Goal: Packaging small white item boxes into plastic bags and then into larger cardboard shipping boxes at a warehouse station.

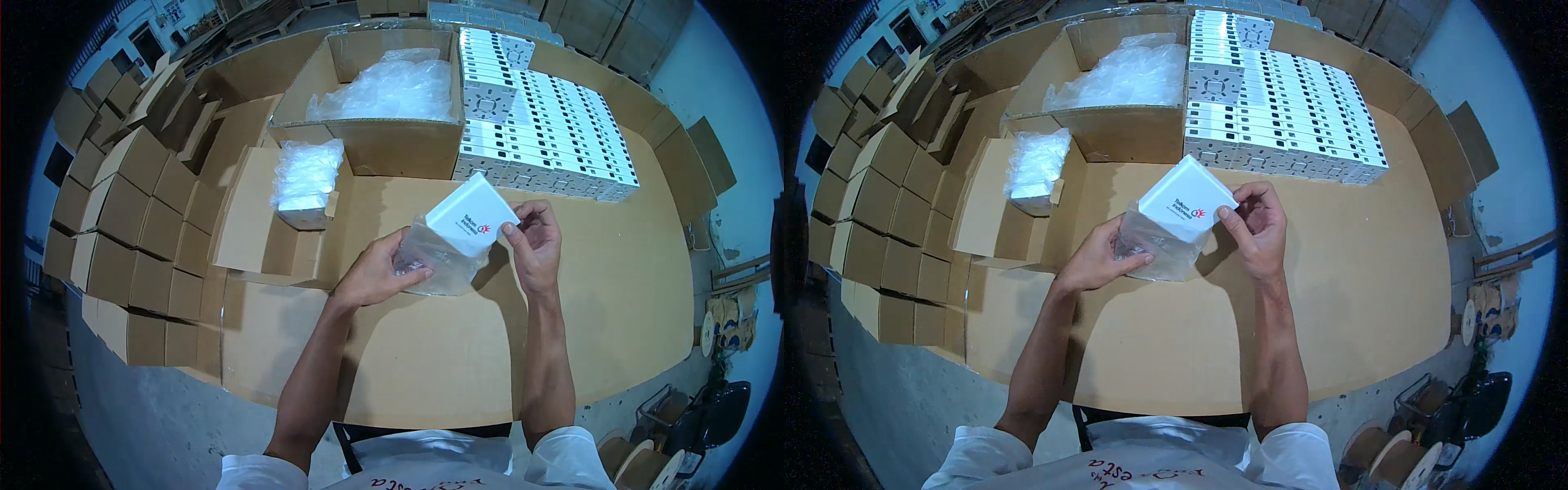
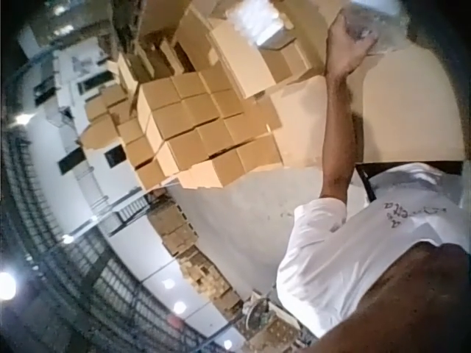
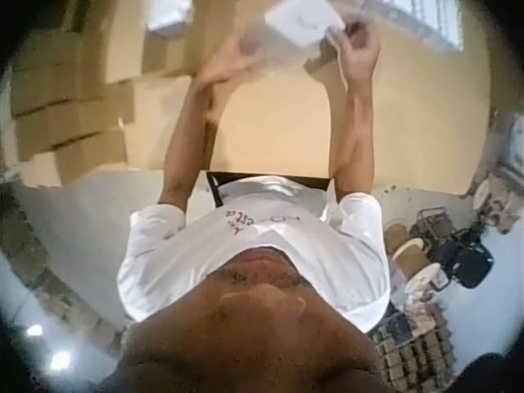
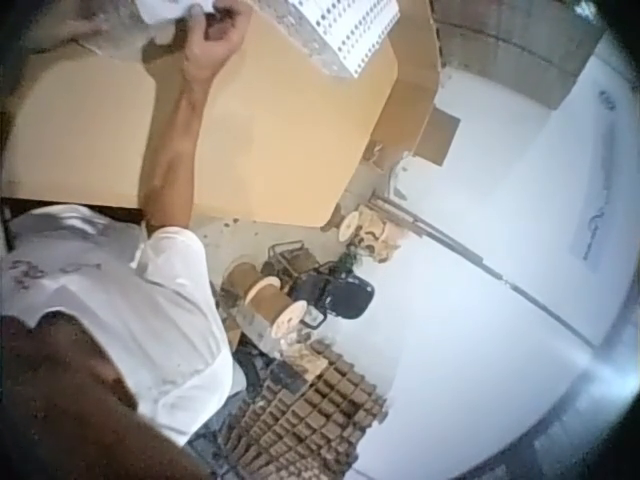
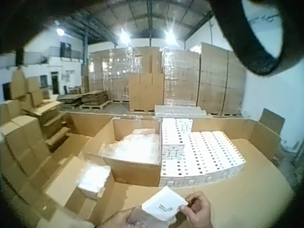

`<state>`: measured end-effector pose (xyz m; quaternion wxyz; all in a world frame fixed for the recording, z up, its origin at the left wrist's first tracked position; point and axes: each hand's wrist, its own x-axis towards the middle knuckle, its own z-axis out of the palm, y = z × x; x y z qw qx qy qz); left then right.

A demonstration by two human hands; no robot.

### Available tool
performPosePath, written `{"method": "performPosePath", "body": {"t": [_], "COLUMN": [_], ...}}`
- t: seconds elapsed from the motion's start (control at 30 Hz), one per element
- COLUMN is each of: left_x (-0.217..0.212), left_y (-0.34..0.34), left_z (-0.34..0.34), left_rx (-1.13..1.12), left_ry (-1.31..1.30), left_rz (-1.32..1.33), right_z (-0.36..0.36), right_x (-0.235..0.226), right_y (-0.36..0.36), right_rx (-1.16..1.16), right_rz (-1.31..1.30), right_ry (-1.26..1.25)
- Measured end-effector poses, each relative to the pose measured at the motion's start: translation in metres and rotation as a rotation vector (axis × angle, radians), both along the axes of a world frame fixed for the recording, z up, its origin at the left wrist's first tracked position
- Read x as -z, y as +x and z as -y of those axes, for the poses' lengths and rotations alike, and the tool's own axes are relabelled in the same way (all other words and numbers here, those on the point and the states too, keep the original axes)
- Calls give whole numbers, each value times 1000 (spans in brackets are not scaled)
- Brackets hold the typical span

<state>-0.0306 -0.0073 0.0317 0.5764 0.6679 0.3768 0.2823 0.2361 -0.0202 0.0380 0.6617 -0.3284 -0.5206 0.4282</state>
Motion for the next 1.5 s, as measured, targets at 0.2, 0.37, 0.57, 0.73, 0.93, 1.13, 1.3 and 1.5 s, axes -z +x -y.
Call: {"method": "performPosePath", "body": {"t": [0.2,0.37,0.57,0.73,0.93,1.13,1.3,1.5], "left_x": [5,7,-6,13,12,13,18,14], "left_y": [1,3,14,12,17,15,21,25], "left_z": [-1,-1,0,-2,0,-3,-4,-4], "left_rx": [20,29,-53,-238,-335,-306,-328,-383], "left_ry": [-11,13,-180,-187,-247,-152,-154,-197], "left_rz": [17,45,119,183,332,311,310,347], "right_z": [2,2,-3,-4,4,2,1,0], "right_x": [-2,0,9,-1,4,7,15,14], "right_y": [-4,-9,-8,-22,-27,-41,-36,-34], "right_rx": [-34,-56,-96,-72,-147,-108,-102,-93], "right_rz": [75,187,223,82,36,-2,-76,-110], "right_ry": [-81,-100,-162,-215,-436,-498,-495,-496]}}
